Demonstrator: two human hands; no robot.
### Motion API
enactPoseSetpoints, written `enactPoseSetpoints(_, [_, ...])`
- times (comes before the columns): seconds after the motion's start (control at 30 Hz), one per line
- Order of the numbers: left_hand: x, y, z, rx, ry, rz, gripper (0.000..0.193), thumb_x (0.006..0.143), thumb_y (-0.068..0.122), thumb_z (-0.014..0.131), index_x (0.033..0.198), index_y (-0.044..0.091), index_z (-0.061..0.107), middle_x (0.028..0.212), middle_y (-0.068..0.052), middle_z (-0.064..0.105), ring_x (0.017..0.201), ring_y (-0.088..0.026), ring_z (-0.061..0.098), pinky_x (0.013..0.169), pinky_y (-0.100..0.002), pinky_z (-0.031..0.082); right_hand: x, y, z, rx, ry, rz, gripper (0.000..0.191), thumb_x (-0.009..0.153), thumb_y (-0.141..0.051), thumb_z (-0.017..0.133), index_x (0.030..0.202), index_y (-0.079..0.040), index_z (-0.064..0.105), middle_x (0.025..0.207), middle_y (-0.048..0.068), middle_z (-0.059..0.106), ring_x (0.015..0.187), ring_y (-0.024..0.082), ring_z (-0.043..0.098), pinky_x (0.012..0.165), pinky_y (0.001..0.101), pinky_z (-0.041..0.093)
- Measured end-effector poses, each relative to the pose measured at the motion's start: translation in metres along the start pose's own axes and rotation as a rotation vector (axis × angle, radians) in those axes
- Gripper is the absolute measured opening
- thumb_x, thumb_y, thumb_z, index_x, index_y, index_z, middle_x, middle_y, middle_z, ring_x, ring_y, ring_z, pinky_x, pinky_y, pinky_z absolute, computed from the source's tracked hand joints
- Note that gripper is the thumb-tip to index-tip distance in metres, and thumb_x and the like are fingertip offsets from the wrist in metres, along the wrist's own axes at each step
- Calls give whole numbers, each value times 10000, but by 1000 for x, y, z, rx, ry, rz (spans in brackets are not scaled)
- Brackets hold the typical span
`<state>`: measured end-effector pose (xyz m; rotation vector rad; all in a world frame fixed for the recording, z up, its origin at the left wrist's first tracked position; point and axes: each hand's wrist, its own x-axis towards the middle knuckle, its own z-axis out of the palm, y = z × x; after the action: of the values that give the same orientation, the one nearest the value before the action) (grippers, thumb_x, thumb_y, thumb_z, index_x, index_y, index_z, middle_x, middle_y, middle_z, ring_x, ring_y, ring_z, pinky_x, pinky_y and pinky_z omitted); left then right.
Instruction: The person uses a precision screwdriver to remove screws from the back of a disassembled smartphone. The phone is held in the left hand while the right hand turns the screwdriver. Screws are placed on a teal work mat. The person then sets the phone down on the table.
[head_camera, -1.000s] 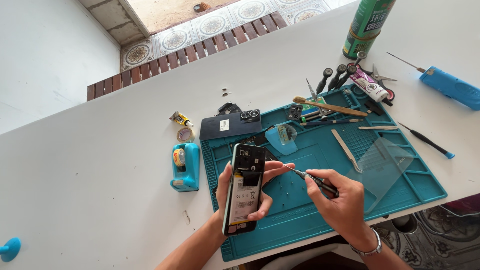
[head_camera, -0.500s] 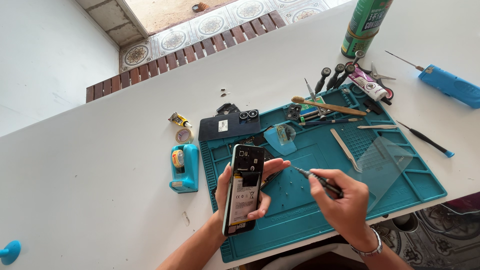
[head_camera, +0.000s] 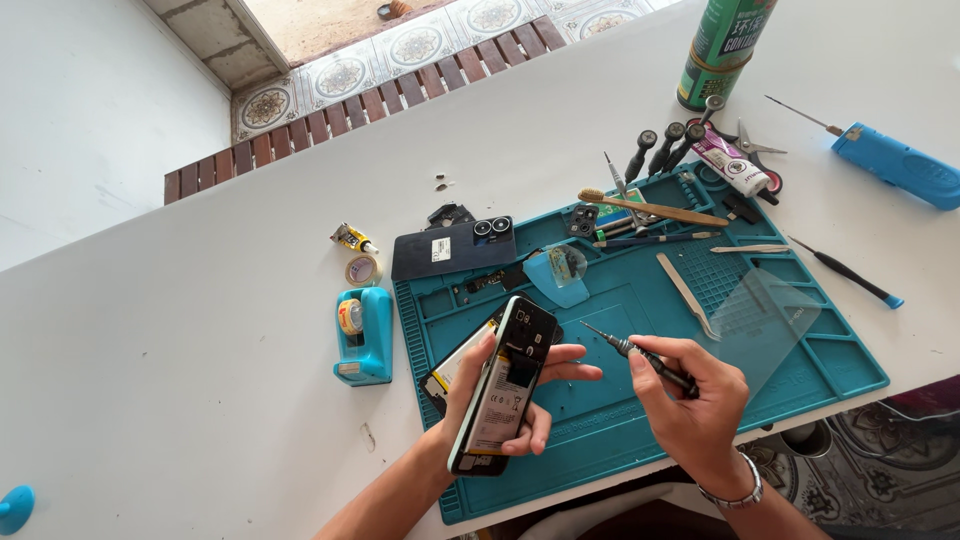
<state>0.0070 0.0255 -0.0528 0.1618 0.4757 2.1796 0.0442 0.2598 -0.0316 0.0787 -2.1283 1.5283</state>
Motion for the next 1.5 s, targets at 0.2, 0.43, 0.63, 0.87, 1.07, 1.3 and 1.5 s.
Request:
enactPoseSetpoints(0.2, [2, 1, 2, -95, -38, 9, 966, 910, 696, 388, 1566, -11, 325, 1397, -365, 513, 636, -339, 729, 311, -256, 464, -1, 3, -1, 6, -8, -8, 134, 911, -52, 716, 1037, -13, 740, 560, -94, 456, 515, -23, 341, 474, 201, 212])
enactPoseSetpoints(0.43, [2, -2, 0, -244, -116, 35, 868, 995, 632, 437, 1514, -58, 357, 908, -122, 517, 598, -171, 594, 419, -257, 505, -1, 6, 3, 90, -84, -17, 199, 943, -88, 708, 1127, -12, 716, 601, -85, 462, 530, -24, 347, 465, 195, 236])
enactPoseSetpoints(0.63, [4, -2, -6, -296, -189, -5, 705, 1003, 612, 464, 1335, -10, 456, 851, -48, 442, 585, -130, 536, 430, -241, 507, 5, 2, 5, 41, -208, -126, 242, 904, -145, 736, 1106, -11, 725, 660, -52, 612, 516, -16, 444, 431, 188, 311])
enactPoseSetpoints(0.87, [0, -1, -4, -306, -192, -73, 729, 992, 592, 506, 1374, -24, 427, 859, -46, 416, 587, -119, 533, 444, -230, 507, 8, -4, 8, -42, -205, -32, 233, 873, -141, 764, 1068, -14, 755, 633, -26, 654, 490, 1, 477, 412, 205, 326])
enactPoseSetpoints(1.07, [0, 0, 0, -309, -198, -75, 740, 984, 587, 517, 1388, -26, 422, 854, -45, 411, 581, -115, 527, 440, -226, 504, 7, -5, 7, -50, -183, 15, 219, 861, -124, 760, 1049, -11, 764, 594, -22, 648, 484, -1, 492, 413, 201, 333])
enactPoseSetpoints(1.3, [-1, 1, -2, -293, -175, -84, 737, 982, 595, 508, 1383, -19, 433, 845, -39, 404, 572, -109, 518, 432, -219, 496, 8, -5, 8, -65, -201, 44, 224, 854, -140, 761, 1032, -6, 772, 564, -24, 644, 466, 6, 487, 404, 206, 322])
enactPoseSetpoints(1.5, [-5, 5, 0, -83, 10, -138, 725, 1005, 660, 465, 1337, 16, 464, 797, -13, 385, 531, -85, 479, 406, -211, 468, 9, -2, 9, -16, -255, 144, 214, 904, -171, 721, 1006, 4, 790, 521, -15, 623, 448, 9, 483, 380, 217, 318])
